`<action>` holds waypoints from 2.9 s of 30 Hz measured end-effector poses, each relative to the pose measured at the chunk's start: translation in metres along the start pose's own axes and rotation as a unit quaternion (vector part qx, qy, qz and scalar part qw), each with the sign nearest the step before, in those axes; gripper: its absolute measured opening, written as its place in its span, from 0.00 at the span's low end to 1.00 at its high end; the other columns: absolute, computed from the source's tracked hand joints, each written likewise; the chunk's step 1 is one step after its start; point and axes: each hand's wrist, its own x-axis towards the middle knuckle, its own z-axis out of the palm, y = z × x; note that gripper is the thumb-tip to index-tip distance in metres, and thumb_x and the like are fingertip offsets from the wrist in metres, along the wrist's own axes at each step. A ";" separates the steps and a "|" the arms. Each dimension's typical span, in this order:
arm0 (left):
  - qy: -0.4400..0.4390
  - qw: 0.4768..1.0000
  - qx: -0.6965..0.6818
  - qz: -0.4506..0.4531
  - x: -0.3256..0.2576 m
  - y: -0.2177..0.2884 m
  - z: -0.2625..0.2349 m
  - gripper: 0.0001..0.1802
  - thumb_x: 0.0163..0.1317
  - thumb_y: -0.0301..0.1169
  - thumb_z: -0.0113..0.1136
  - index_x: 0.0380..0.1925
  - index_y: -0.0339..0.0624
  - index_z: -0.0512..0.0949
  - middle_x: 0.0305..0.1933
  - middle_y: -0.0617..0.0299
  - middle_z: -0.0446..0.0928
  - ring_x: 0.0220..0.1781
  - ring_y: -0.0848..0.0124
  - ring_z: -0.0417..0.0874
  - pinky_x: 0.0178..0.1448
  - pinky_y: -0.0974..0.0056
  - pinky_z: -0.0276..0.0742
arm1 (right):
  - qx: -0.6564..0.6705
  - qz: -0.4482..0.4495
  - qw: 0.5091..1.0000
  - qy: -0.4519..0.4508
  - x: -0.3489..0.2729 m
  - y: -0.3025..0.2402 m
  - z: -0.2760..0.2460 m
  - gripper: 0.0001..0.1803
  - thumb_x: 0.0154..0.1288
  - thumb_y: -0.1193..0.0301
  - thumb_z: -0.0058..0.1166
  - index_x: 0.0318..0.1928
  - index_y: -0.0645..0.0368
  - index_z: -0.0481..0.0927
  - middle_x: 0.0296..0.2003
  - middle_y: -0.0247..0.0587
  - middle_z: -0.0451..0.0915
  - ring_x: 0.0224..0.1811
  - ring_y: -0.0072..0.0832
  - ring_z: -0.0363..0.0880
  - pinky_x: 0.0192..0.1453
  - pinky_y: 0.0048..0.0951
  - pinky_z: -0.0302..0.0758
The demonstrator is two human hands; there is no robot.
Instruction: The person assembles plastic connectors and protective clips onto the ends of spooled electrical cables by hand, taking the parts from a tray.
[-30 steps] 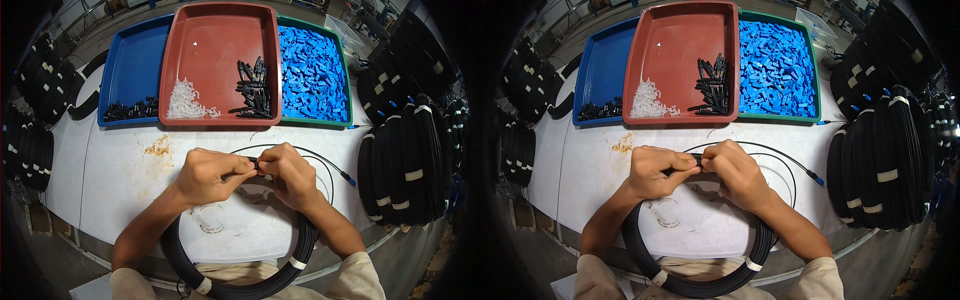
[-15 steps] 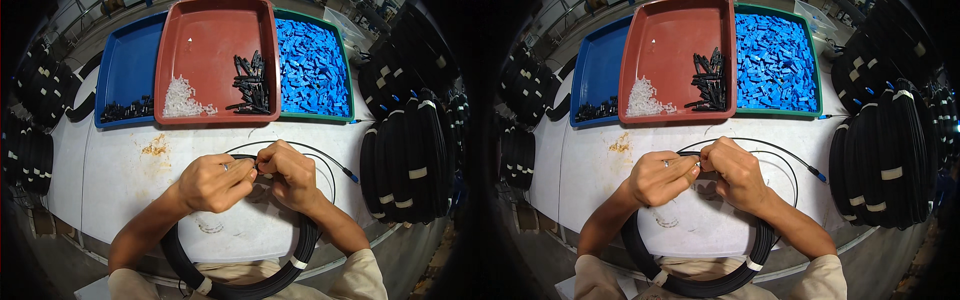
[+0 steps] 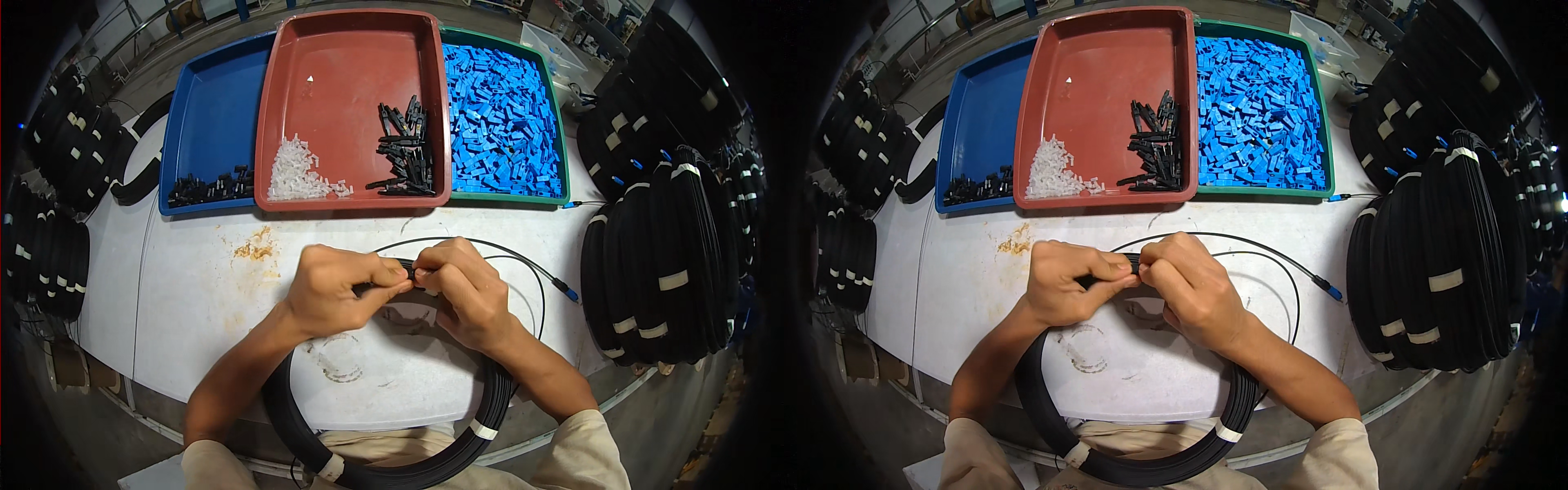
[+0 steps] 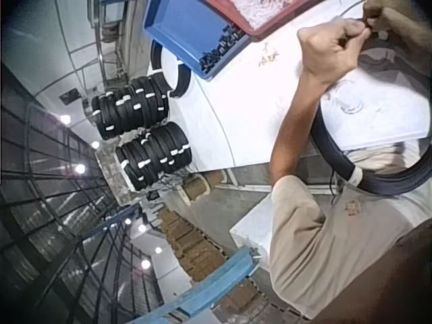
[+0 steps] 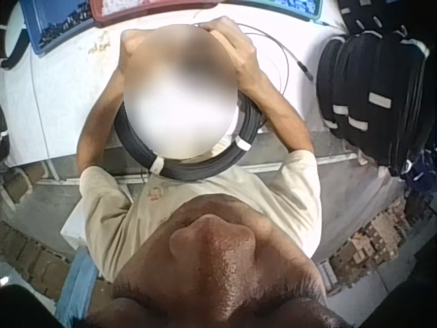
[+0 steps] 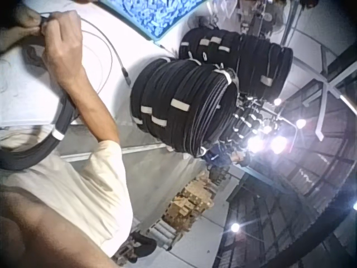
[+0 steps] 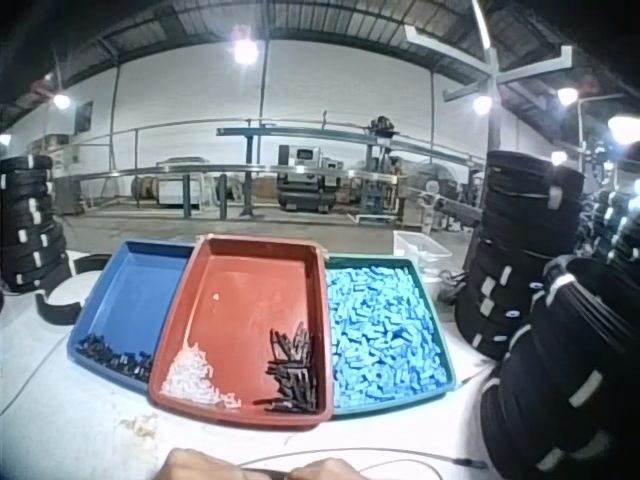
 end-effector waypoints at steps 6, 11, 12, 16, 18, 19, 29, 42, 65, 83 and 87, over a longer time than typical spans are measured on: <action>-0.080 0.921 0.257 0.281 0.002 -0.006 -0.001 0.05 0.53 0.20 0.69 0.24 0.36 0.80 0.33 0.52 0.86 0.27 0.69 0.86 0.29 0.68 0.82 | 0.063 0.111 0.992 -0.012 -0.002 0.003 0.002 0.17 0.38 0.96 0.53 0.31 0.67 0.73 0.33 0.50 0.81 0.33 0.37 0.81 0.33 0.31 0.78; -0.089 0.866 0.326 0.369 0.004 -0.003 -0.003 0.04 0.54 0.20 0.67 0.24 0.35 0.80 0.34 0.51 0.84 0.28 0.68 0.85 0.29 0.69 0.80 | 0.125 0.163 0.978 -0.026 -0.003 0.004 0.001 0.16 0.37 0.94 0.51 0.30 0.66 0.72 0.32 0.46 0.81 0.35 0.41 0.81 0.37 0.35 0.78; -0.087 0.859 0.329 0.383 0.004 -0.004 -0.003 0.04 0.53 0.21 0.67 0.25 0.35 0.81 0.34 0.51 0.84 0.27 0.68 0.85 0.29 0.69 0.80 | 0.133 0.173 0.975 -0.035 -0.003 0.004 0.000 0.17 0.38 0.96 0.51 0.30 0.67 0.73 0.33 0.48 0.82 0.35 0.38 0.83 0.37 0.32 0.81; -0.087 0.915 0.258 0.298 0.003 -0.005 -0.007 0.04 0.54 0.21 0.70 0.29 0.35 0.84 0.35 0.49 0.86 0.28 0.68 0.86 0.29 0.69 0.80 | 0.101 0.146 0.983 -0.044 -0.001 0.006 -0.001 0.18 0.45 0.97 0.57 0.35 0.66 0.74 0.35 0.48 0.84 0.34 0.34 0.85 0.38 0.29 0.83; -0.048 0.977 0.155 0.140 0.000 -0.003 -0.005 0.13 0.53 0.22 0.74 0.40 0.36 0.85 0.42 0.48 0.88 0.28 0.69 0.87 0.28 0.68 0.80 | 0.078 0.140 0.987 -0.015 -0.001 0.004 -0.001 0.20 0.48 0.95 0.60 0.40 0.65 0.74 0.34 0.47 0.84 0.35 0.36 0.86 0.39 0.32 0.83; -0.051 0.988 0.115 0.090 -0.004 -0.008 -0.005 0.32 0.51 0.24 0.77 0.58 0.36 0.78 0.53 0.50 0.86 0.34 0.67 0.91 0.36 0.67 0.85 | 0.054 0.136 0.989 0.012 -0.001 0.003 0.000 0.22 0.51 0.92 0.63 0.45 0.63 0.73 0.33 0.45 0.84 0.36 0.39 0.86 0.39 0.35 0.82; 0.006 0.995 0.088 0.040 -0.004 -0.009 -0.013 0.52 0.48 0.25 0.83 0.70 0.33 0.61 0.39 0.58 0.90 0.45 0.70 0.91 0.57 0.70 0.82 | 0.049 0.107 0.992 0.054 -0.013 0.015 0.003 0.36 0.56 0.90 0.66 0.59 0.63 0.59 0.33 0.47 0.87 0.35 0.37 0.91 0.37 0.29 0.85; 0.010 0.986 0.139 0.087 -0.002 -0.008 -0.013 0.42 0.44 0.26 0.85 0.61 0.35 0.73 0.63 0.59 0.80 0.40 0.72 0.91 0.44 0.74 0.85 | 0.105 0.119 0.986 0.051 -0.012 0.015 0.003 0.36 0.55 0.93 0.64 0.58 0.63 0.57 0.33 0.49 0.87 0.37 0.35 0.91 0.42 0.27 0.86; 0.024 0.992 0.081 0.098 0.000 -0.007 -0.007 0.34 0.49 0.25 0.81 0.58 0.35 0.77 0.51 0.57 0.88 0.40 0.68 0.93 0.42 0.70 0.89 | 0.143 0.181 0.970 0.075 -0.011 0.012 0.003 0.30 0.55 0.93 0.63 0.49 0.61 0.58 0.31 0.49 0.86 0.37 0.35 0.91 0.41 0.27 0.86; 0.156 0.973 -0.111 -0.126 -0.002 -0.011 -0.046 0.41 0.72 0.58 0.55 0.69 0.35 0.62 0.50 0.48 0.87 0.52 0.63 0.88 0.54 0.64 0.77 | 0.069 0.257 0.962 0.065 -0.003 0.026 -0.007 0.22 0.57 0.86 0.67 0.48 0.61 0.70 0.31 0.40 0.85 0.32 0.28 0.86 0.36 0.26 0.76; 0.191 0.954 -0.075 -0.219 -0.046 -0.002 -0.093 0.22 0.79 0.42 0.51 0.60 0.36 0.72 0.41 0.49 0.87 0.42 0.68 0.88 0.46 0.68 0.77 | 0.034 0.349 0.935 -0.059 -0.003 0.030 -0.020 0.14 0.60 0.82 0.66 0.41 0.64 0.74 0.29 0.40 0.82 0.29 0.29 0.81 0.37 0.28 0.74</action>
